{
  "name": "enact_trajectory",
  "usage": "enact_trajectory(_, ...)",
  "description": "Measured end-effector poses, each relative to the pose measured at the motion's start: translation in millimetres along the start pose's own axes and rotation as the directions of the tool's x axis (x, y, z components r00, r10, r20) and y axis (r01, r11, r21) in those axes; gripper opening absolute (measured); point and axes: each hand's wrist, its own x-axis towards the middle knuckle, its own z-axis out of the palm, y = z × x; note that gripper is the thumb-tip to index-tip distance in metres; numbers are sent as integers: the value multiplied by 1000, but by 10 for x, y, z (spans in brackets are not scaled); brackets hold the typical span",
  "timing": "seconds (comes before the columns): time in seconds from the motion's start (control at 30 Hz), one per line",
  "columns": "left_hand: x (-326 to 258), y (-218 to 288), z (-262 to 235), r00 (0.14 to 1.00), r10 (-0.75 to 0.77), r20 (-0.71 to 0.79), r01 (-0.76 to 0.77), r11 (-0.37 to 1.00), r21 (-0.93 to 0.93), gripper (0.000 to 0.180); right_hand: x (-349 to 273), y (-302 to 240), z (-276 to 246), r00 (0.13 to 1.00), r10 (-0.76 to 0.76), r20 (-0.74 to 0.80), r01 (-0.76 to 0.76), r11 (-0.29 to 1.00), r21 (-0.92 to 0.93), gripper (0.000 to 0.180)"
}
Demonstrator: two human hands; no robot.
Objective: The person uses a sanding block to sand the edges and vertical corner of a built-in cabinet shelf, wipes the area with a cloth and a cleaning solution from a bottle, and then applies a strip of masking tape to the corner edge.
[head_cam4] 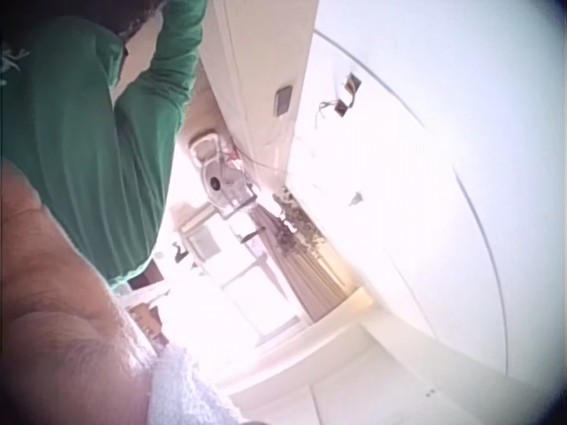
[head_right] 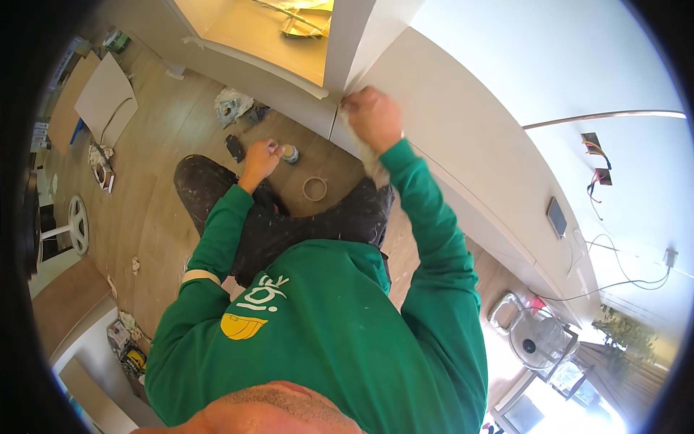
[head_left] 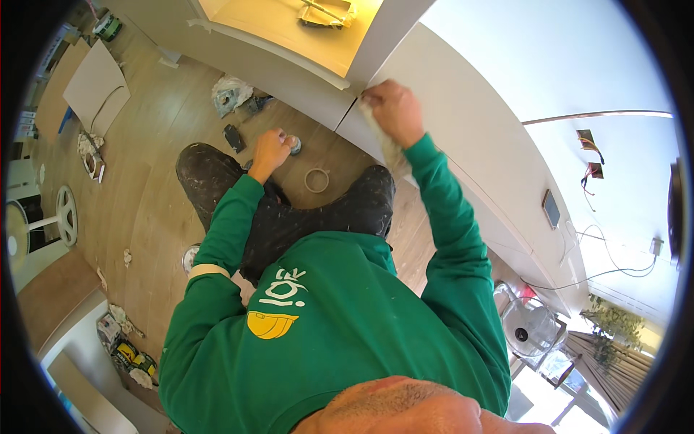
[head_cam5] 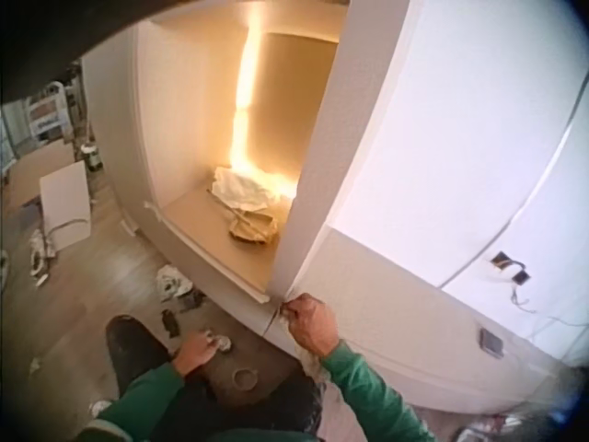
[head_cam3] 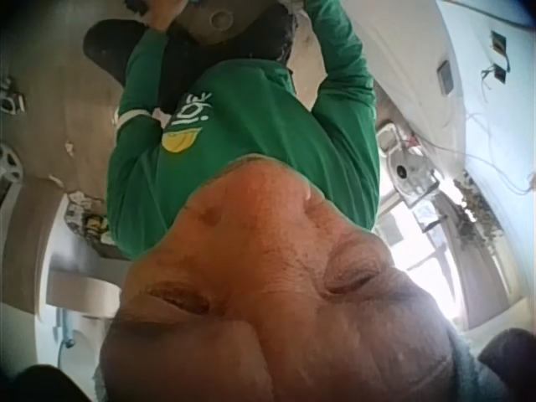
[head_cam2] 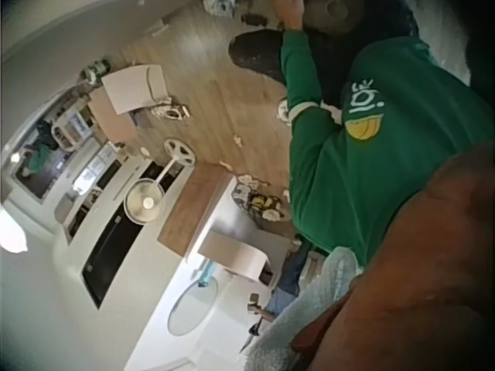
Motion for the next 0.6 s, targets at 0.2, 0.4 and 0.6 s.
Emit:
enact_trajectory(0.2, -676, 582, -553, 948, 171, 267, 79, 688, -721, 53, -890, -736, 385, 996, 67, 51, -84, 818, 569, 13)
enact_trajectory(0.4, -1321, 710, -758, 965, -70, 252, 254, 479, -840, 45, -896, -1163, 1177, 967, 181, 179, -242, 434, 868, 29)
enact_trajectory(0.6, -1060, 124, -1374, 944, -329, 6, 118, 323, -939, 23, -1180, -1009, 1361, 894, 289, 341, -435, 384, 815, 37)
